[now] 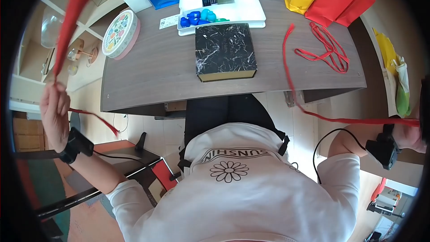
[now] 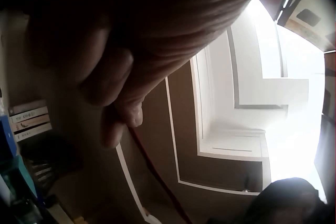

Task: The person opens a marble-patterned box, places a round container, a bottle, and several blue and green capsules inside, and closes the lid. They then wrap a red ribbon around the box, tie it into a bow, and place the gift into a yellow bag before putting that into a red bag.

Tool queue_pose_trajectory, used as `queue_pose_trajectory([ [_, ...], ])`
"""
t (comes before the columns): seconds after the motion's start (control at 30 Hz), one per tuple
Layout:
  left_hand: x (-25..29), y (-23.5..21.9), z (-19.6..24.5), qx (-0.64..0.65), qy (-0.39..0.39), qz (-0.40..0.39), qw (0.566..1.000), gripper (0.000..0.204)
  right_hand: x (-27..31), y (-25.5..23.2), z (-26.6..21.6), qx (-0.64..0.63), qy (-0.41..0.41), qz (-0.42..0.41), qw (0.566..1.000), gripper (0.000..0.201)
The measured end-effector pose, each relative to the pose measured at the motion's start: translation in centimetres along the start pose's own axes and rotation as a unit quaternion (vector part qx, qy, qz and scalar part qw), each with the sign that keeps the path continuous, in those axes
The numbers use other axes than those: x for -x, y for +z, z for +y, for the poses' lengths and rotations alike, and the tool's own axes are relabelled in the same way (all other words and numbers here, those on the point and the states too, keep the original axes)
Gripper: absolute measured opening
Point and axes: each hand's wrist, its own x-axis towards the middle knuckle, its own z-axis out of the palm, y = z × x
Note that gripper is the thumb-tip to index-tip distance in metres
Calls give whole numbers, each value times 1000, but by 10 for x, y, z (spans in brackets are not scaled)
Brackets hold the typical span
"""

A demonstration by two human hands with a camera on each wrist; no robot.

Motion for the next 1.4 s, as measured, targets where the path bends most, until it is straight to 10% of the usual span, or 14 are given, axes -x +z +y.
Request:
queue_pose_trajectory([
  [0.17, 1, 31, -8, -371, -157, -117, 908, 20, -16, -20, 9, -8, 27, -29, 999, 29],
  [0.27, 6, 73, 21, -476, 48, -240, 845, 41, -40, -20, 46, 35, 84, -67, 994, 30],
  [0.47, -13, 198, 50, 78, 214, -235, 945, 49, -92, -12, 146, 6, 231, -132, 964, 29],
  [0.57, -15, 191, 44, 37, 194, -230, 953, 47, -101, -10, 160, -2, 266, -140, 954, 29],
  [0.97, -20, 140, 12, -193, 87, -251, 945, 38, 43, -66, -17, 250, 145, 217, 932, 60],
  [1.07, -23, 146, 13, -206, 84, -275, 935, 36, 58, -88, -41, 197, 283, 30, 938, 53],
  [1.13, -26, 156, 16, -205, 86, -298, 929, 34, 79, -76, -28, 507, 234, 168, 812, 47],
  [1.23, -31, 180, 29, -180, 95, -345, 916, 33, 38, -34, 62, 678, 273, 6, 683, 53],
  [1.33, -38, 219, 43, -105, 81, -405, 905, 31, 15, -9, 164, 535, 245, 15, 808, 92],
  [1.4, -39, 245, 29, -15, 43, -428, 902, 30, 23, 2, 220, 354, 228, -6, 907, 70],
])
